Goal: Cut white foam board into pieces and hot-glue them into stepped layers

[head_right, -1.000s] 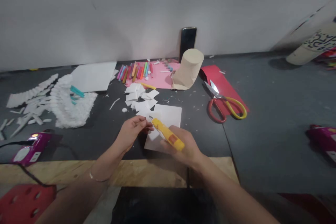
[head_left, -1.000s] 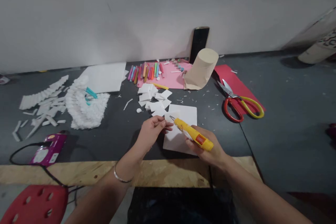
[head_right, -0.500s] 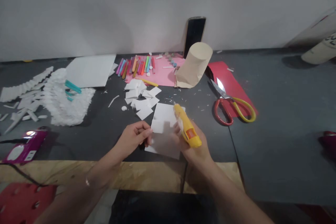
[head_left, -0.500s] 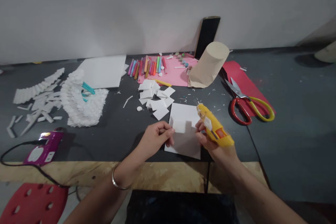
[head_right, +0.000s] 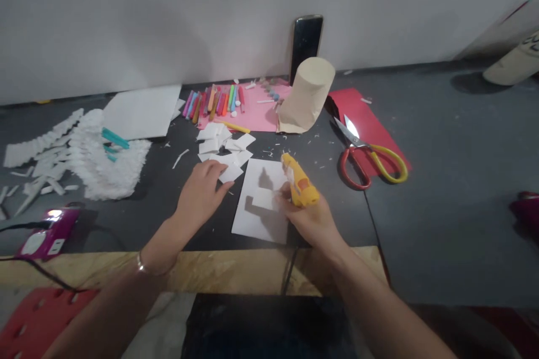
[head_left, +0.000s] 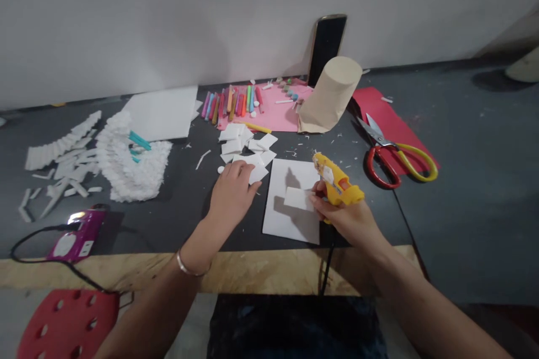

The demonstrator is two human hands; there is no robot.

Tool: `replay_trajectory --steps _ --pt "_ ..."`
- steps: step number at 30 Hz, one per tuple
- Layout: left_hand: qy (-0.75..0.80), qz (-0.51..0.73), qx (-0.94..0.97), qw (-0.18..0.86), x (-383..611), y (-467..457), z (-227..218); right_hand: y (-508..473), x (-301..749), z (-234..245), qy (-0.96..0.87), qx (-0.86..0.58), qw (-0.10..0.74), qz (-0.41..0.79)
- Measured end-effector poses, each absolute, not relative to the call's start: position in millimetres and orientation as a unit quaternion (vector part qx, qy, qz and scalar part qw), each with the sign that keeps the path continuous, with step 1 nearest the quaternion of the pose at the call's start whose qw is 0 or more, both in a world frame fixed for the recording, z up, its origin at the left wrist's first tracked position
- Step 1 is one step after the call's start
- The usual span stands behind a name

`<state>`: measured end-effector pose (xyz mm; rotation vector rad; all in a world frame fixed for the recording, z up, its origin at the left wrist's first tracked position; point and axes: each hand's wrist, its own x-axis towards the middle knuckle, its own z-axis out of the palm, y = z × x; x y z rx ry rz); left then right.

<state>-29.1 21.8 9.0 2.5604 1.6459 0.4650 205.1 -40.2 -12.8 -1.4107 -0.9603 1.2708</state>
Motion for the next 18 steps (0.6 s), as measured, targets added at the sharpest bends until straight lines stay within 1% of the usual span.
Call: replay_trajectory --steps 3,7,9,12,15,18 --pt "0.535 0.122 0.836 0.032 -28.7 27.8 3.2 -39.9 208.2 -18.6 -0.402 -0.583 0.47 0.527" --pt "0.533 0.154 0.83 0.054 -31.6 28.3 -1.4 -38.8 209.0 -23.0 -0.408 -0.595 0.446 0.53" --pt "0.542 0.177 0.817 0.087 -35.8 26.1 0.2 -38.4 209.1 -24.8 -0.432 -0.595 0.431 0.523" --pt "0.56 0.229 0.774 0.185 -44.1 18.8 7.3 -37.6 209.6 -29.2 -0.465 -0.592 0.418 0.508" --pt "0.573 0.295 0.689 0.331 -49.1 5.8 17.5 -36.4 210.4 -33.4 -0.481 -0.584 0.419 0.502" --pt "0.557 0.307 0.624 0.454 -43.8 -10.1 26.4 -35.5 210.4 -33.4 -0.483 -0.574 0.424 0.507"
